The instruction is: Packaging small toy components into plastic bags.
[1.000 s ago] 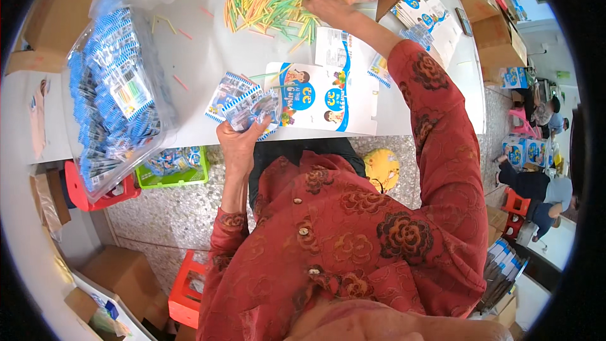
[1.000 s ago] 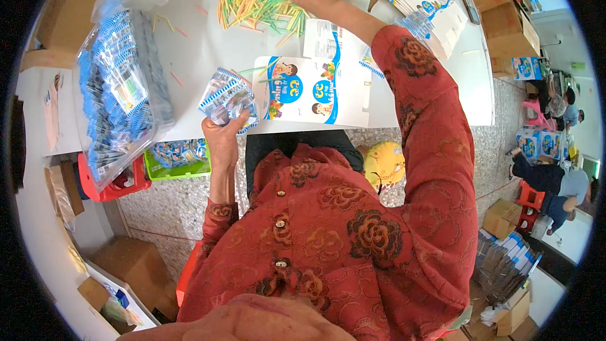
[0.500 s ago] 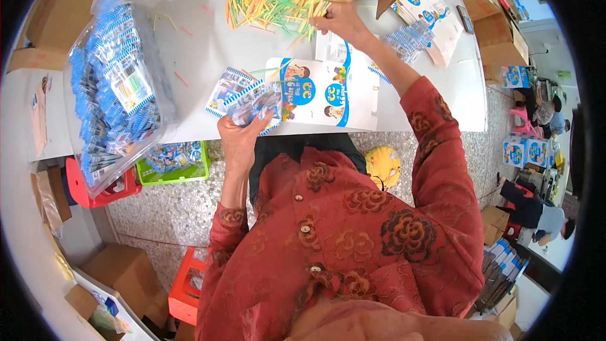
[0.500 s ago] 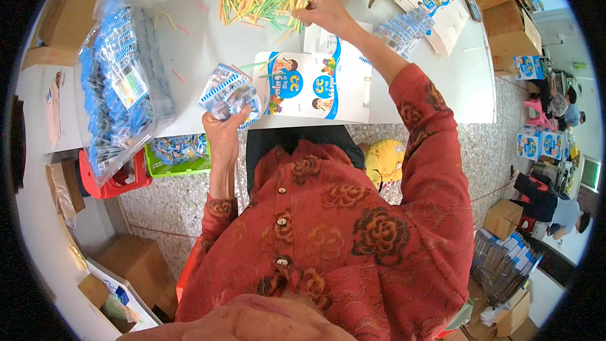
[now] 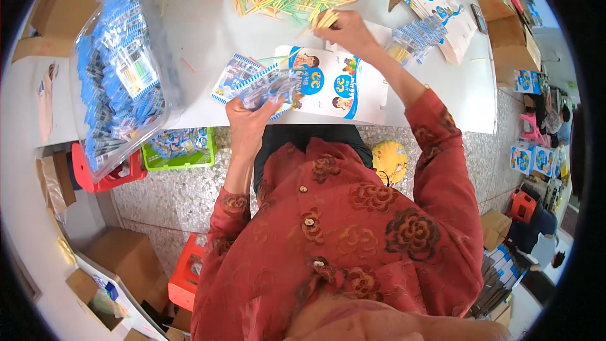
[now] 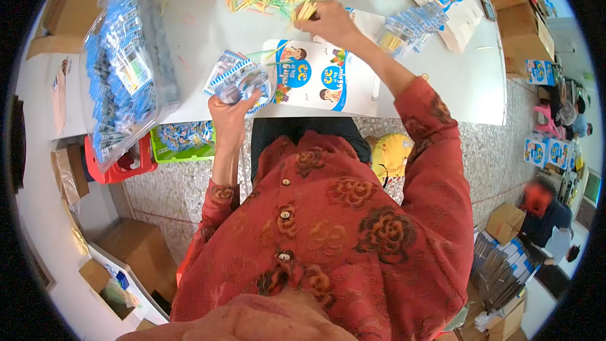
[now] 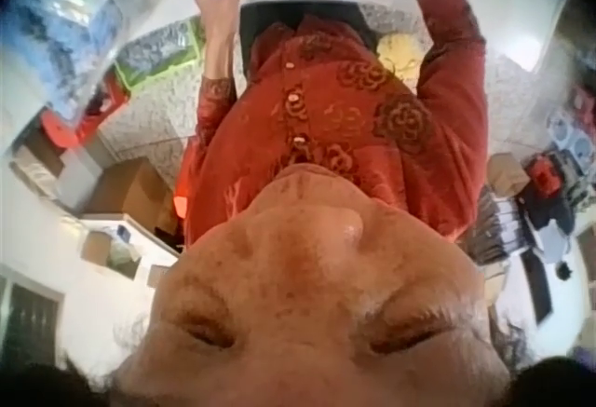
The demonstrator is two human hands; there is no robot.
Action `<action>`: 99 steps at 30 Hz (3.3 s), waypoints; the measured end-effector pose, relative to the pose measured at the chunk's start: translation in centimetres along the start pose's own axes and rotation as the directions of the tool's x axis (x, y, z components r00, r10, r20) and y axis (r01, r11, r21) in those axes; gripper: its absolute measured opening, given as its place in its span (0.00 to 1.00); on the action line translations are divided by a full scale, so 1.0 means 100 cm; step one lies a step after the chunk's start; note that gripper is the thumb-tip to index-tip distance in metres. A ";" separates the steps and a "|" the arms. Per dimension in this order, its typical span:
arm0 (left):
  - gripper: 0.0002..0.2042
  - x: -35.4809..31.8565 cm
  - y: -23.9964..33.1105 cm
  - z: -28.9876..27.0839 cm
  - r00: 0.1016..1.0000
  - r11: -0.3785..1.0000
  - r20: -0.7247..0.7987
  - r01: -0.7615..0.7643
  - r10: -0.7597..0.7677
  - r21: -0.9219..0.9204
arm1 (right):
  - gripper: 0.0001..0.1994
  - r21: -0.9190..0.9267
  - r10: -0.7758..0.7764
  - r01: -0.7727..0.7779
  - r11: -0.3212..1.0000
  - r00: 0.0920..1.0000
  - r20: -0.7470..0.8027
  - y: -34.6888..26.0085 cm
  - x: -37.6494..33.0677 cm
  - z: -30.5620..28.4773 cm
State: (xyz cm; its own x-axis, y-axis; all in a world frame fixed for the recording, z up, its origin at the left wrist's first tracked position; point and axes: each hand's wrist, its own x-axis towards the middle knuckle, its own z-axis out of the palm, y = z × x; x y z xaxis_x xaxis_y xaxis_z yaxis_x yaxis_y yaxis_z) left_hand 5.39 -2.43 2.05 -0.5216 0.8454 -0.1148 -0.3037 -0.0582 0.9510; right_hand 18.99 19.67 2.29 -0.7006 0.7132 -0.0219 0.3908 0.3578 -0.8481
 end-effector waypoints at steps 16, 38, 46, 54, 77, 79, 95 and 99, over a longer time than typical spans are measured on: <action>0.10 0.009 -0.004 0.007 0.996 0.995 0.083 -0.035 0.027 0.095 | 0.05 0.267 -0.251 0.159 0.951 0.898 0.360 -0.104 -0.047 -0.010; 0.11 0.010 0.006 0.007 0.990 0.990 0.138 -0.028 0.010 0.135 | 0.04 0.072 -0.403 0.400 0.914 0.867 0.294 -0.105 -0.041 -0.007; 0.09 0.040 0.023 0.023 0.983 0.998 0.175 0.058 -0.057 -0.001 | 0.05 0.126 -0.270 0.244 0.962 0.925 0.268 -0.079 -0.004 -0.012; 0.10 0.102 0.005 0.032 0.988 0.997 0.149 -0.055 0.046 0.062 | 0.13 0.132 -0.215 0.209 0.969 0.976 0.034 -0.056 0.042 -0.011; 0.12 0.104 0.002 0.025 0.985 0.994 0.140 -0.097 0.104 -0.054 | 0.18 0.366 -0.202 0.174 0.914 0.978 0.041 -0.036 0.027 -0.027; 0.12 0.102 0.001 0.017 0.988 0.991 0.080 -0.128 0.131 -0.043 | 0.16 -0.308 -0.140 0.179 0.934 0.980 0.144 -0.021 0.028 -0.027; 0.12 0.087 0.001 0.005 0.991 0.992 0.071 -0.106 0.111 -0.063 | 0.04 -0.748 -0.332 0.475 0.464 0.876 0.351 0.018 0.053 0.026; 0.12 0.085 0.000 0.004 0.992 0.995 0.075 -0.103 0.103 -0.013 | 0.03 -0.730 -0.253 0.433 0.529 0.901 0.351 0.018 0.058 0.027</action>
State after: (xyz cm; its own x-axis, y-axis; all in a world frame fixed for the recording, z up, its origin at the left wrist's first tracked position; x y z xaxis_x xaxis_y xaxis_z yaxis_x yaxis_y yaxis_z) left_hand 1.28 4.92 1.15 -0.4890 0.8722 0.0060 -0.2592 -0.1519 0.9538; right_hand 14.00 22.85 -0.84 -0.9402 0.3405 0.0090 0.3390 0.9380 -0.0721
